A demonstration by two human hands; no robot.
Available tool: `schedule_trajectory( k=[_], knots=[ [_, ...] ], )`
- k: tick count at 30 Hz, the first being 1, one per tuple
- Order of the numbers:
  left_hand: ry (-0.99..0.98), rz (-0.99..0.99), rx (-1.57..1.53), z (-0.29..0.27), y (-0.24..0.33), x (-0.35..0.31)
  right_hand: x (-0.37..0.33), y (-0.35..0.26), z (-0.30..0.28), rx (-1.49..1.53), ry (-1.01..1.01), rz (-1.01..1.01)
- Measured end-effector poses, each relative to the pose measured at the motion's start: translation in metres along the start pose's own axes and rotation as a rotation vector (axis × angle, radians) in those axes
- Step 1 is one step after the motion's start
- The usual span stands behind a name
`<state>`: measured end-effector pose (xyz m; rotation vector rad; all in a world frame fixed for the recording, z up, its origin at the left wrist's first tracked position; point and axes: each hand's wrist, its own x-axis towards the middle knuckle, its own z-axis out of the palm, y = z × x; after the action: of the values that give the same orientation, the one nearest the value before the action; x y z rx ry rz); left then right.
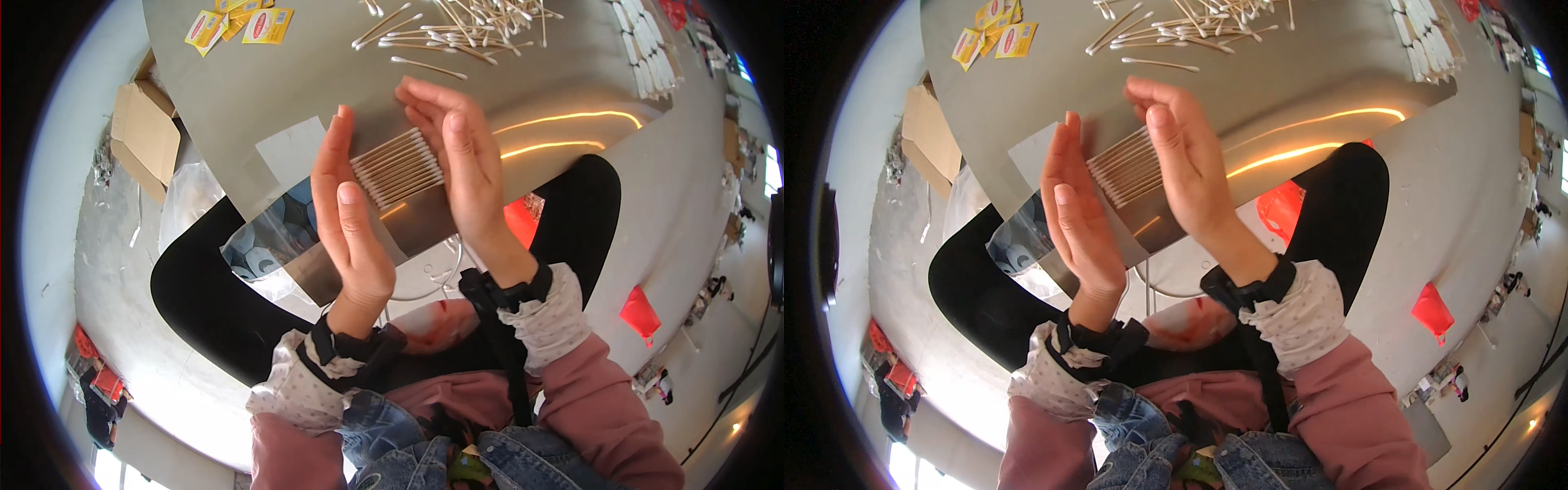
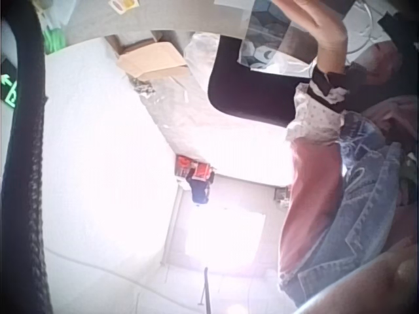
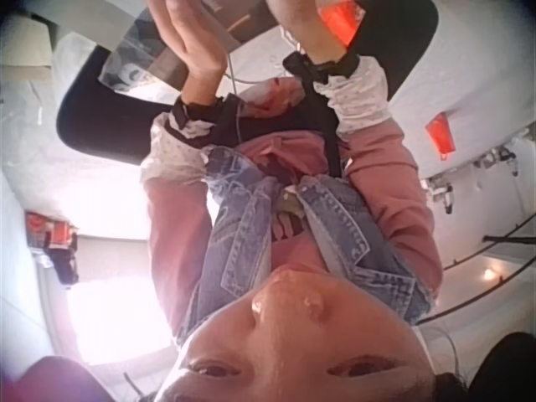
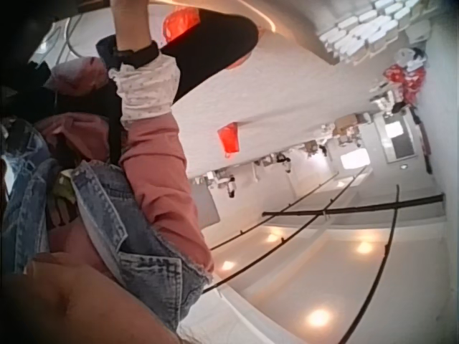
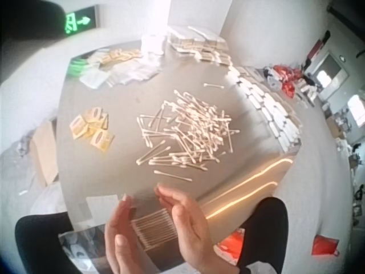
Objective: The person is counting and neatly arranging cotton swabs into small plastic packages.
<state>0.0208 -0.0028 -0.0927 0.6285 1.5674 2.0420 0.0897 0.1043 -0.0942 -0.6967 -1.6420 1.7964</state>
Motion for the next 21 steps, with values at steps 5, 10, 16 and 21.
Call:
schedule_trajectory(
  k=[5,10,16,21],
  knots=[
    [0.130,0.013,-0.054,0.011,-0.003,-0.004,-0.007,-0.001,0.012,0.148,0.101,0.009],
    [0.244,-0.088,-0.130,0.007,0.010,-0.007,-0.005,-0.006,0.000,0.141,0.214,-0.032],
    [0.270,-0.123,-0.090,-0.001,0.015,-0.009,0.003,-0.008,-0.012,-0.107,0.220,-0.093],
    [0.263,-0.118,-0.070,0.001,0.022,-0.012,0.009,-0.001,0.006,-0.885,0.106,-0.375]
  ],
)
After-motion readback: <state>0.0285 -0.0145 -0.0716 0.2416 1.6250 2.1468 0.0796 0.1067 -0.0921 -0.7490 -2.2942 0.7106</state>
